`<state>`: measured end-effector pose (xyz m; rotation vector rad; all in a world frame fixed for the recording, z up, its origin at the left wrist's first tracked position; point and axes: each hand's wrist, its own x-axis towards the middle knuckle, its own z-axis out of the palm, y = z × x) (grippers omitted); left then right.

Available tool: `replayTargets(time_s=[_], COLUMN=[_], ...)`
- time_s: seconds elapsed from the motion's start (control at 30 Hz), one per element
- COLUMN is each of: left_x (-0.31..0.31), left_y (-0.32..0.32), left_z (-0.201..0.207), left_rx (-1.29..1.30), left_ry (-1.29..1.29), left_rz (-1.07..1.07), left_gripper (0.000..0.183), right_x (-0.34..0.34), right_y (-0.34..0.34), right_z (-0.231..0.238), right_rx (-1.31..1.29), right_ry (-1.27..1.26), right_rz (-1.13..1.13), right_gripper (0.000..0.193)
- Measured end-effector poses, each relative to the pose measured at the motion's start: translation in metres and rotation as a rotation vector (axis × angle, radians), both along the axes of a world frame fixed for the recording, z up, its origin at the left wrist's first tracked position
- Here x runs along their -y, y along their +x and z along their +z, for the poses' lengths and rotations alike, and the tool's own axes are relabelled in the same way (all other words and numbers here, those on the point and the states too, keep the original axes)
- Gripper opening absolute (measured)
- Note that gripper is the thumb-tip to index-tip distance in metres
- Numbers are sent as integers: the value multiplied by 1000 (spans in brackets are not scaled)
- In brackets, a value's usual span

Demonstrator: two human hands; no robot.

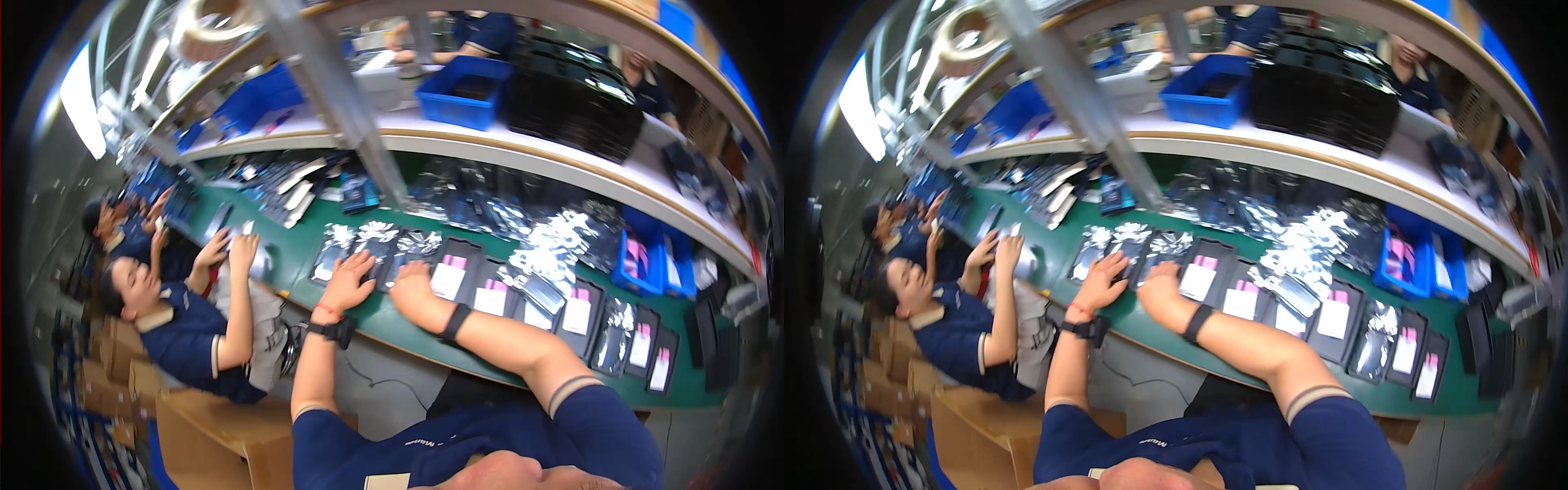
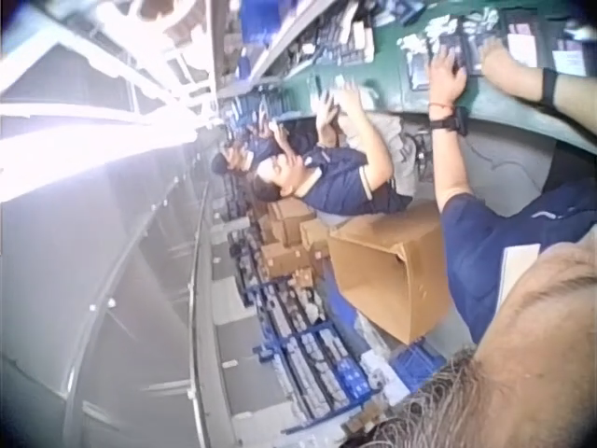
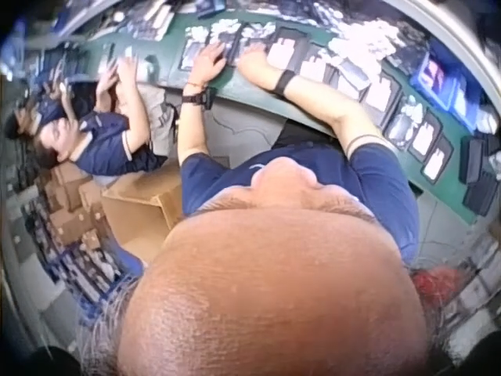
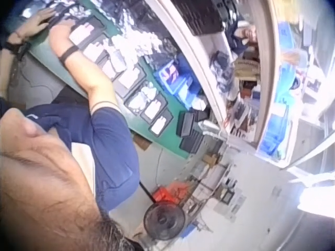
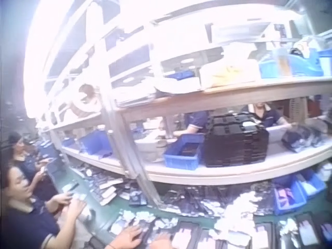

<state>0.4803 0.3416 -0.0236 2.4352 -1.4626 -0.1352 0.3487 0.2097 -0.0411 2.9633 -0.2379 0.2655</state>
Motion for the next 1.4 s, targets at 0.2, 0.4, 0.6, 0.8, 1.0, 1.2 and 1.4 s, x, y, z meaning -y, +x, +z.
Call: replayTargets(time_s=[0.2,0.4,0.6,0.8,1.0,1.2,1.4], left_x=[-5,18,86,160,185,185,215], left_y=[-4,-34,-120,-154,-169,-179,-190], left_z=[11,32,87,83,75,75,33], left_rx=[-79,204,-44,-177,-244,-295,-128], left_ry=[-52,-238,-338,-287,-310,-406,-242], left_rz=[71,96,-443,-605,-646,-428,-468], left_gripper=[53,48,35,27,23,18,65], right_x=[16,111,161,173,180,200,200], right_y=[-6,-146,-215,-217,-213,-237,-295], right_z=[43,74,62,48,51,79,126], right_rx=[-253,-56,-292,-169,-150,-27,446], right_ry=[393,372,185,186,121,340,741], right_rz=[221,264,91,215,275,333,11], right_gripper=[27,45,58,52,44,34,27])
